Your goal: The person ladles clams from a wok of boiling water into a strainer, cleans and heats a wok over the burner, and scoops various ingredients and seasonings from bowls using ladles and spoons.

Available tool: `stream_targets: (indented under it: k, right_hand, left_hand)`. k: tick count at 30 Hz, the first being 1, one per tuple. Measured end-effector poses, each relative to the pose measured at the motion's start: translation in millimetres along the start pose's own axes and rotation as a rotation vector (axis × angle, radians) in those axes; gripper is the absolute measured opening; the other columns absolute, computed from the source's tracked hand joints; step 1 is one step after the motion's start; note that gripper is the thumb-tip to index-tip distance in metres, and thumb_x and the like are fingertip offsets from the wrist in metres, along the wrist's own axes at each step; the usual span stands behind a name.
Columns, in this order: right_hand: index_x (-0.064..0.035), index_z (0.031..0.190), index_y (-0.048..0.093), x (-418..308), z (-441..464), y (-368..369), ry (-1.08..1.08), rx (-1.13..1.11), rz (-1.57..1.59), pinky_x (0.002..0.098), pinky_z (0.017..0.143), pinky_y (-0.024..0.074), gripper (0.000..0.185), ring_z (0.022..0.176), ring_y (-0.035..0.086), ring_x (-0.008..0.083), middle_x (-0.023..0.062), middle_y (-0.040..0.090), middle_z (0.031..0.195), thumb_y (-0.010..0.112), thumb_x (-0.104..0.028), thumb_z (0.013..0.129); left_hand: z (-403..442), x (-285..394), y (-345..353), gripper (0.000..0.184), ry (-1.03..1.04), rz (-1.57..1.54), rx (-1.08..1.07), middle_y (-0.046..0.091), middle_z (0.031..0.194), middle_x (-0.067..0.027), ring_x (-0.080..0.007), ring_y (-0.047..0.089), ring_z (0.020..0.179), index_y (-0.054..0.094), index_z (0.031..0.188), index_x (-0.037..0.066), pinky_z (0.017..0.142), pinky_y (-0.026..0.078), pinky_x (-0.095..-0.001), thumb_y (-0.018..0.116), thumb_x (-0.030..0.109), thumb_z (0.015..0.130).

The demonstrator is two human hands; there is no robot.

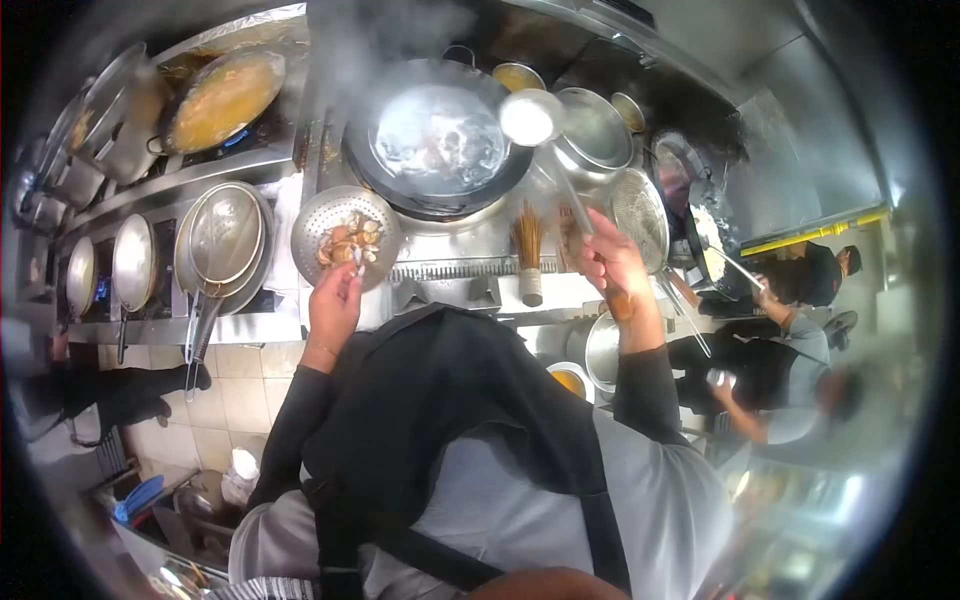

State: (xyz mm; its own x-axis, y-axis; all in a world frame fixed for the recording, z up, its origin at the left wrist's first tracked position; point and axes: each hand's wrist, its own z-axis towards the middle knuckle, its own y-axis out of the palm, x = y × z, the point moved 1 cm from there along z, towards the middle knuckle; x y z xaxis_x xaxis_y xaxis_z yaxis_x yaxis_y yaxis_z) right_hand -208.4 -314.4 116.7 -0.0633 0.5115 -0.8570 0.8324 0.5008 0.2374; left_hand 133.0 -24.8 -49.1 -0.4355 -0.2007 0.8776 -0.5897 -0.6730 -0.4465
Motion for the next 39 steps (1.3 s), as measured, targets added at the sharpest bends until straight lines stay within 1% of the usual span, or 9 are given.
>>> stream_targets:
  k: [6,9,12,14,18,21,23,35,39]
  right_hand:
    - [-0.0065,0.162,0.032,16,28,-42,-0.092,0.254,-0.353,0.0284,0.041,0.0414,0.068,0.053,0.05,0.0101,0.0049,0.056,0.078,0.054,-0.002,0.098]
    - [-0.0016,0.156,0.039,33,86,-80,-0.132,0.378,-0.785,0.039,0.051,0.0536,0.067,0.064,0.068,0.0251,0.0165,0.069,0.089,0.059,-0.007,0.093]
    - [0.001,0.154,0.042,41,158,-111,-0.494,0.604,-1.204,0.04,0.056,0.0561,0.066,0.065,0.071,0.0264,0.0247,0.073,0.097,0.064,-0.011,0.093]
    - [0.0043,0.142,0.05,21,166,-87,-0.316,0.758,-1.234,0.0478,0.093,0.0561,0.062,0.113,0.065,0.0531,0.035,0.068,0.119,0.063,-0.009,0.083]
    - [0.0019,0.129,0.056,34,255,-183,-0.37,0.647,-1.297,0.0469,0.073,0.0594,0.043,0.086,0.073,0.044,0.0278,0.072,0.099,0.059,-0.005,0.087]
    - [-0.0048,0.113,0.055,30,249,-179,-0.103,0.19,0.375,0.035,0.049,0.0517,0.018,0.058,0.062,0.0237,0.0124,0.061,0.075,0.058,-0.006,0.096]
    - [-0.0097,0.109,0.05,4,185,-129,0.089,0.069,0.693,0.0212,0.039,0.0375,0.007,0.05,0.043,0.008,0.0007,0.045,0.068,0.054,-0.008,0.104]
    - [-0.0058,0.147,0.042,-1,66,-27,-0.023,0.001,0.279,0.0202,0.039,0.0357,0.048,0.052,0.046,0.0079,0.0016,0.051,0.074,0.053,-0.001,0.101]
    - [-0.0122,0.165,0.025,30,96,-23,-0.046,0.033,-0.375,0.0303,0.047,0.0467,0.079,0.059,0.057,0.0157,0.009,0.063,0.082,0.059,-0.004,0.094]
  left_hand:
    - [-3,-4,2,0.03,0.075,0.037,-0.002,0.069,0.097,-0.0113,-0.0175,0.064,0.068,0.073,0.123,0.006,0.065,0.054,-0.0308,0.072,0.008,0.093]
    - [-6,-7,4,0.032,0.056,0.003,-0.02,0.069,0.097,-0.011,-0.0168,0.062,0.065,0.073,0.124,0.007,0.063,0.053,-0.0308,0.072,0.008,0.093]
    - [-10,-5,4,0.033,0.035,-0.018,-0.037,0.069,0.097,-0.0107,-0.0162,0.06,0.064,0.072,0.125,0.007,0.062,0.052,-0.0306,0.072,0.007,0.092]
    - [-12,1,4,0.033,0.032,-0.02,-0.038,0.069,0.097,-0.0106,-0.016,0.06,0.064,0.072,0.125,0.007,0.062,0.052,-0.0305,0.072,0.007,0.092]
    - [-13,7,-1,0.032,0.054,-0.029,-0.011,0.069,0.097,-0.0102,-0.0159,0.061,0.065,0.072,0.124,0.006,0.061,0.051,-0.0304,0.071,0.006,0.092]
    - [-17,4,-11,0.031,0.078,-0.019,0.04,0.069,0.096,-0.0101,-0.016,0.062,0.066,0.072,0.123,0.006,0.061,0.051,-0.0302,0.07,0.005,0.092]
    - [-18,1,-14,0.031,0.085,-0.013,0.068,0.069,0.096,-0.0102,-0.0161,0.062,0.067,0.072,0.123,0.006,0.06,0.051,-0.0301,0.07,0.004,0.093]
    - [-16,-2,-16,0.028,0.039,0.048,0.058,0.068,0.095,-0.011,-0.0193,0.063,0.067,0.072,0.121,0.006,0.062,0.053,-0.0315,0.072,0.007,0.092]
    - [-15,0,-17,0.028,0.024,0.057,0.039,0.069,0.096,-0.0112,-0.0217,0.067,0.072,0.072,0.12,0.006,0.063,0.055,-0.0322,0.071,0.007,0.093]
